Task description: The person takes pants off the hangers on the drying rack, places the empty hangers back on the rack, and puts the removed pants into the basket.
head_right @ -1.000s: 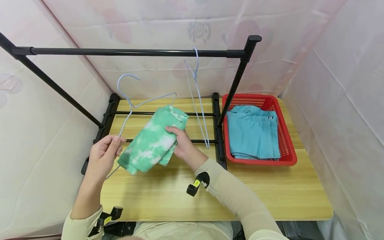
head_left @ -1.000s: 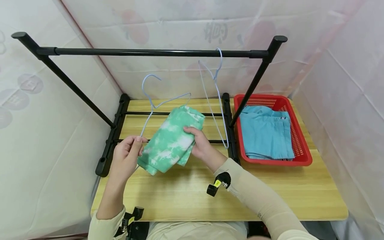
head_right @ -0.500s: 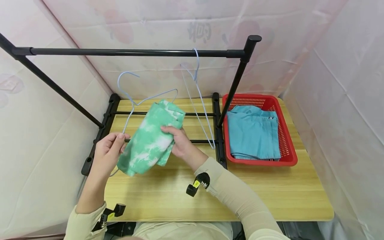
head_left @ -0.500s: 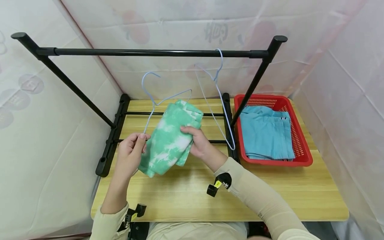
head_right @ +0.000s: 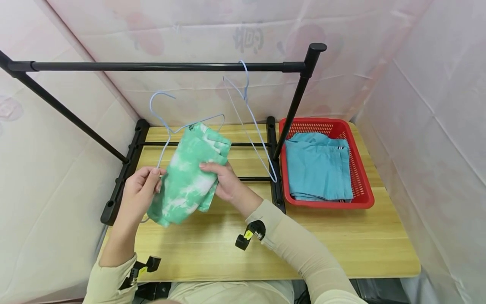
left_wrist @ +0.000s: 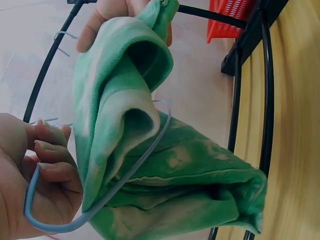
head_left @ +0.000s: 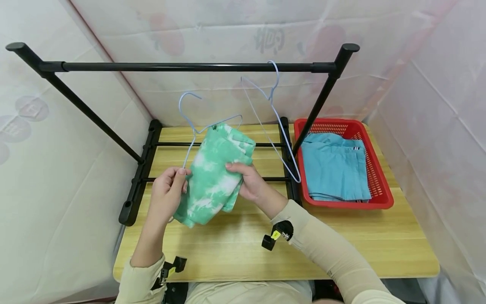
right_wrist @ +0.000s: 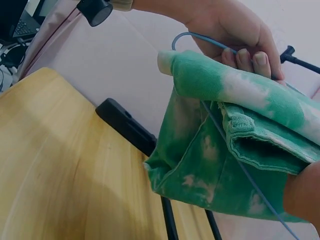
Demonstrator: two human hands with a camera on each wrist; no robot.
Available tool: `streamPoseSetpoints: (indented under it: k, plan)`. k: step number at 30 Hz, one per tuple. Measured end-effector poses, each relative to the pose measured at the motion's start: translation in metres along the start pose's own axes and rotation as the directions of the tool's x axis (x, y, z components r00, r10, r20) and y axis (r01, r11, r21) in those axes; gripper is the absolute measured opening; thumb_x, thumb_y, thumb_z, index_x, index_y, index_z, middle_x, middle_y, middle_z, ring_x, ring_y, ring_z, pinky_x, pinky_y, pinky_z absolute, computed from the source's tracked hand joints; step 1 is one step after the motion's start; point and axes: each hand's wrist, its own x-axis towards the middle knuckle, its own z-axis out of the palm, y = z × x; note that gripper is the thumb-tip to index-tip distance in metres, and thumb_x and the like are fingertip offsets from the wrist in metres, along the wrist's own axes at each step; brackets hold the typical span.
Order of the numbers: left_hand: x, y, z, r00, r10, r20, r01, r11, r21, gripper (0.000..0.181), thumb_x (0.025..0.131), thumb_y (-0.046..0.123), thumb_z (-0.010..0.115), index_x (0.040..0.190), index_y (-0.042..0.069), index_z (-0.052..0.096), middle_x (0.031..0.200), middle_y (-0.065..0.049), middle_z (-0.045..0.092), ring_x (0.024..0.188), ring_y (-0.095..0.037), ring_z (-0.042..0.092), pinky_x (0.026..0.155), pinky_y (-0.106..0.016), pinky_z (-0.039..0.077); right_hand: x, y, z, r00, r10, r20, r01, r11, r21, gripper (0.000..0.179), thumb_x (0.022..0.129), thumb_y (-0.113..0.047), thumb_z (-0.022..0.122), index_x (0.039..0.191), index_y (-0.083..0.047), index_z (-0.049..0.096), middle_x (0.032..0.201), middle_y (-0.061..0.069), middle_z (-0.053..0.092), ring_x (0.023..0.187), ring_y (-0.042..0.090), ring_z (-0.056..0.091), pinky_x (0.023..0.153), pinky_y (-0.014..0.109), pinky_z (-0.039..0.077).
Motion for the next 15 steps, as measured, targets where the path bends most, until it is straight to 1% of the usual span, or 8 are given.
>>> streamPoseSetpoints:
  k: [4, 9, 15]
  plan:
    - [0.0000, -0.0001, 0.0008, 1.000, -0.005, -0.009, 0.005, 1.000, -0.002, 0.033, 0.107, 0.027, 0.048, 0.101, 0.000, 0.067, 0.067, -0.008, 0.052, 0.054, -0.016, 0.044, 0.050, -0.027, 0.038, -0.0018, 0.0002, 0.0023, 0.999, -0.020, 0.042, 0.021, 1.000, -0.020, 0.040, 0.091, 0.005, 0.047, 0.124, -0.018, 0.049, 0.122, -0.001, 0.057, 0.113, 0.015, 0.060, 0.102, 0.033, 0.048]
    - [0.0012, -0.0005, 0.0002, 0.999, -0.010, -0.038, 0.010, 1.000, -0.016, 0.031, 0.107, 0.024, 0.048, 0.101, 0.000, 0.067, 0.067, -0.008, 0.052, 0.053, -0.014, 0.043, 0.050, -0.025, 0.037, -0.0040, -0.0004, 0.0052, 0.996, -0.041, 0.080, 0.045, 0.998, -0.044, 0.041, 0.090, 0.004, 0.048, 0.123, -0.019, 0.050, 0.120, -0.003, 0.058, 0.111, 0.014, 0.061, 0.100, 0.032, 0.049]
    - [0.0026, -0.0011, -0.0016, 0.998, 0.006, -0.059, -0.007, 1.000, -0.018, 0.029, 0.107, 0.021, 0.048, 0.104, -0.001, 0.067, 0.069, -0.010, 0.052, 0.053, -0.012, 0.042, 0.049, -0.024, 0.036, -0.0052, -0.0008, 0.0056, 0.991, -0.067, 0.113, 0.074, 0.996, -0.057, 0.043, 0.087, 0.006, 0.049, 0.122, -0.020, 0.052, 0.119, -0.003, 0.058, 0.110, 0.013, 0.060, 0.100, 0.031, 0.048]
